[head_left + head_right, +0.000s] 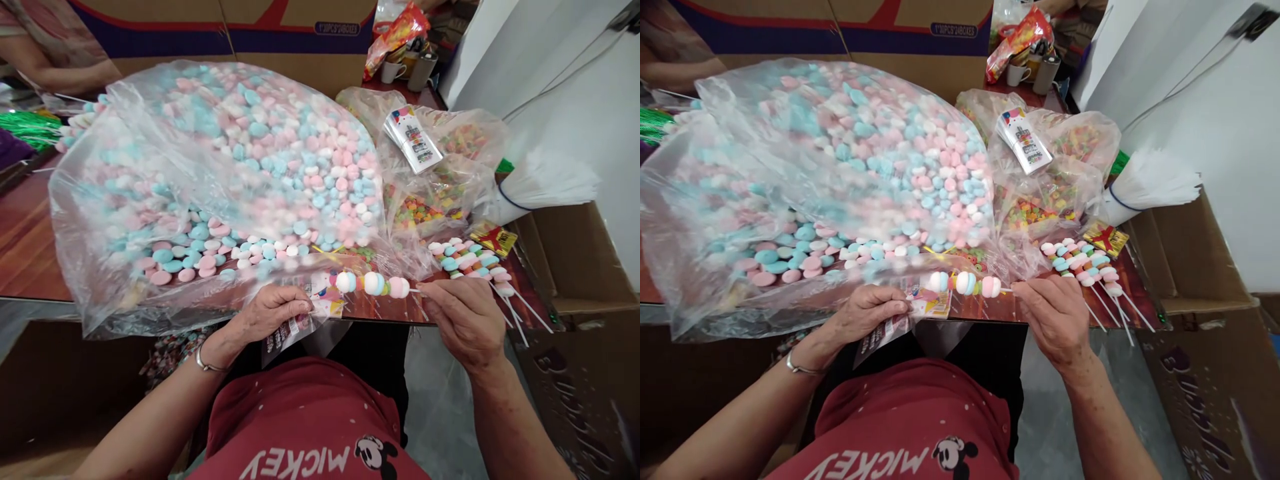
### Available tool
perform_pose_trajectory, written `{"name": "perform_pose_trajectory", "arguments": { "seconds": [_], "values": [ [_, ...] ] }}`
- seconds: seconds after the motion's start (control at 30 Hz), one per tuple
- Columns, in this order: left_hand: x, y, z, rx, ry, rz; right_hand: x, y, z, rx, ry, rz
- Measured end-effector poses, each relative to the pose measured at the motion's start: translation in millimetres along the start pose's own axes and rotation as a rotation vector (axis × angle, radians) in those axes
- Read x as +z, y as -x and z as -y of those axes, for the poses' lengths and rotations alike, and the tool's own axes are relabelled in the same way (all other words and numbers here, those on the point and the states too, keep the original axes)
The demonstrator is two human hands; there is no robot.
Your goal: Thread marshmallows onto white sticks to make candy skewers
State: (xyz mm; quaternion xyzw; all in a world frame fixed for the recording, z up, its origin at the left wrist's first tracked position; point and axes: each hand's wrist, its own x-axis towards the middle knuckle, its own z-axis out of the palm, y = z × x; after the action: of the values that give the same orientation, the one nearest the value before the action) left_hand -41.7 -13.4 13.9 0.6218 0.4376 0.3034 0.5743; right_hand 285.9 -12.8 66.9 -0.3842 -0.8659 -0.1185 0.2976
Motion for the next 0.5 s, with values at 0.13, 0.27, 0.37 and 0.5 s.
{"name": "perform_pose_trajectory", "arguments": {
  "seconds": [0.13, 0.27, 0.37, 0.5],
  "values": [
    [-0.9, -1.5, -0.6, -0.044, 0.020, 0.012, -1.4, -3.6, -0.2, -0.051, 0.023, 0.008],
    [-0.5, -2.6, -3.0, -0.129, 0.130, 0.034, -1.0, -7.2, 1.0, -0.131, 0.034, 0.036],
    [-1.7, -2.9, -4.7, -0.201, 0.197, 0.103, -2.7, -8.7, -0.2, -0.159, 0.030, 0.043],
    [-5.7, -2.7, -5.8, -0.268, 0.195, 0.157, -7.2, -10.9, -3.4, -0.176, -0.011, 0.059]
  ]
}}
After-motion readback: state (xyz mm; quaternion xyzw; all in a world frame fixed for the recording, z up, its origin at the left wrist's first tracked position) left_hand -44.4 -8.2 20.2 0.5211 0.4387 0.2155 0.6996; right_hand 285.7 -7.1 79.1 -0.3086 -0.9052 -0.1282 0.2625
